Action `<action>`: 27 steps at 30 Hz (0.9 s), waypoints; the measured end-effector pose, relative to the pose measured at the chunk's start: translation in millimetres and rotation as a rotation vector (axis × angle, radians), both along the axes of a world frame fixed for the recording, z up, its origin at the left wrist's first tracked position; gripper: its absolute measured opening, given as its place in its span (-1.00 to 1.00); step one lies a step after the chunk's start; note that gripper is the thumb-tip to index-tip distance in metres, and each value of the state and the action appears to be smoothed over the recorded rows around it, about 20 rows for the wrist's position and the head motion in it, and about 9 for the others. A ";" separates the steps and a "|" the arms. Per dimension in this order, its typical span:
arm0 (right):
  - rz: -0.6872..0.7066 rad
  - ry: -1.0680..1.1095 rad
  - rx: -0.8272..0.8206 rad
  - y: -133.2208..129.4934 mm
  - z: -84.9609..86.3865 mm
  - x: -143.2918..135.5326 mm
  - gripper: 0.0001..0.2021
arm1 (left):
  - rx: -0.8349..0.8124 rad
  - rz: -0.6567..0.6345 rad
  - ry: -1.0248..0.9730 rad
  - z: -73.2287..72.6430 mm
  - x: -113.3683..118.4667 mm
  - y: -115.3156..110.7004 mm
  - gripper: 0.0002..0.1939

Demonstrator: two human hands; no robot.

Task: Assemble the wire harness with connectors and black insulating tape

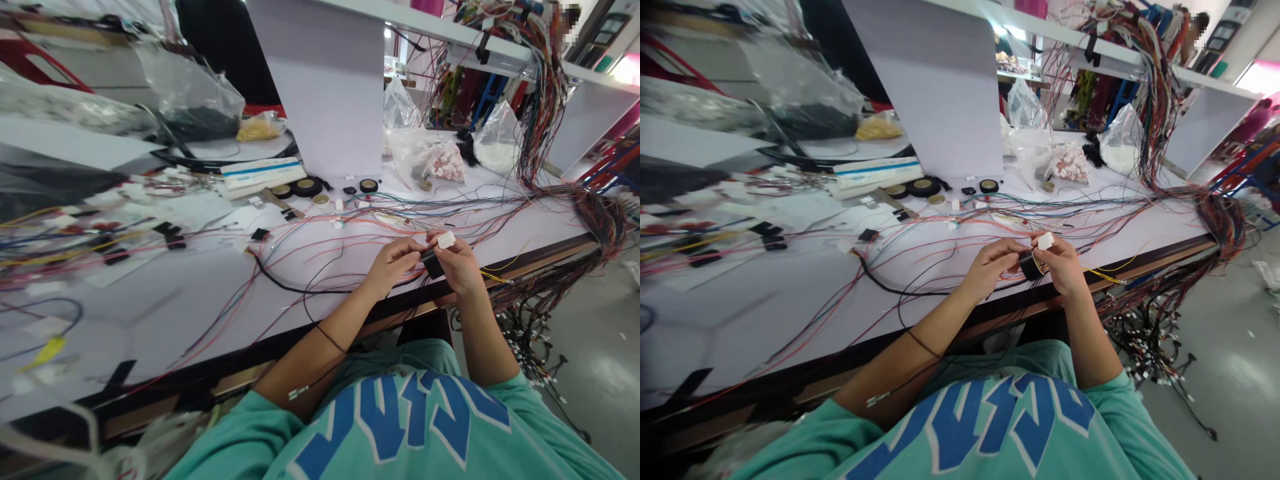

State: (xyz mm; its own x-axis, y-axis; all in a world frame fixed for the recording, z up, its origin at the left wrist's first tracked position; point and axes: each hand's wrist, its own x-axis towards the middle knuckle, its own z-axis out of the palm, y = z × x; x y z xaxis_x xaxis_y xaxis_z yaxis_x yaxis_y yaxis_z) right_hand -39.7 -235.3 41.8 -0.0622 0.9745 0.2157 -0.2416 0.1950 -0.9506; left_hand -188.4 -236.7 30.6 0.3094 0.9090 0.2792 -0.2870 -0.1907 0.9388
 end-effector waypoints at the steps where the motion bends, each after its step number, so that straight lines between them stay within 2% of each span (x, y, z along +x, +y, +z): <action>1: -0.012 -0.038 0.031 0.3 0.3 2.9 -0.83 | 0.010 0.006 0.017 -0.3 -0.3 0.9 -0.78; 5: -0.033 -0.260 0.119 0.7 0.5 12.8 -0.85 | 0.003 0.055 0.104 -2.4 2.2 4.6 -0.79; 9: -0.087 -0.491 0.294 -1.3 1.6 14.8 -0.90 | -0.035 0.144 0.165 -2.1 5.3 4.9 -0.89; 14: -0.157 -0.795 0.486 -3.9 0.4 9.5 -0.81 | -0.090 0.211 0.174 -1.4 6.9 4.3 -0.95; 20: -0.261 -1.003 0.541 -1.8 -5.9 2.2 -0.76 | -0.247 0.146 0.002 -2.2 8.2 6.7 -0.92; 27: -0.245 -1.014 0.541 6.7 -3.8 -1.6 -0.72 | -0.359 -0.035 -0.119 0.4 5.8 9.4 -0.77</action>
State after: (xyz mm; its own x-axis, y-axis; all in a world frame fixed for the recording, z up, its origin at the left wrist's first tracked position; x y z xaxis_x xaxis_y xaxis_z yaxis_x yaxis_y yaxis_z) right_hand -41.3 -228.5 38.0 -0.2669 0.7809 0.5648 0.6784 0.5685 -0.4654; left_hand -182.6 -227.3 31.0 0.3267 0.9449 -0.0194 -0.3982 0.1562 0.9039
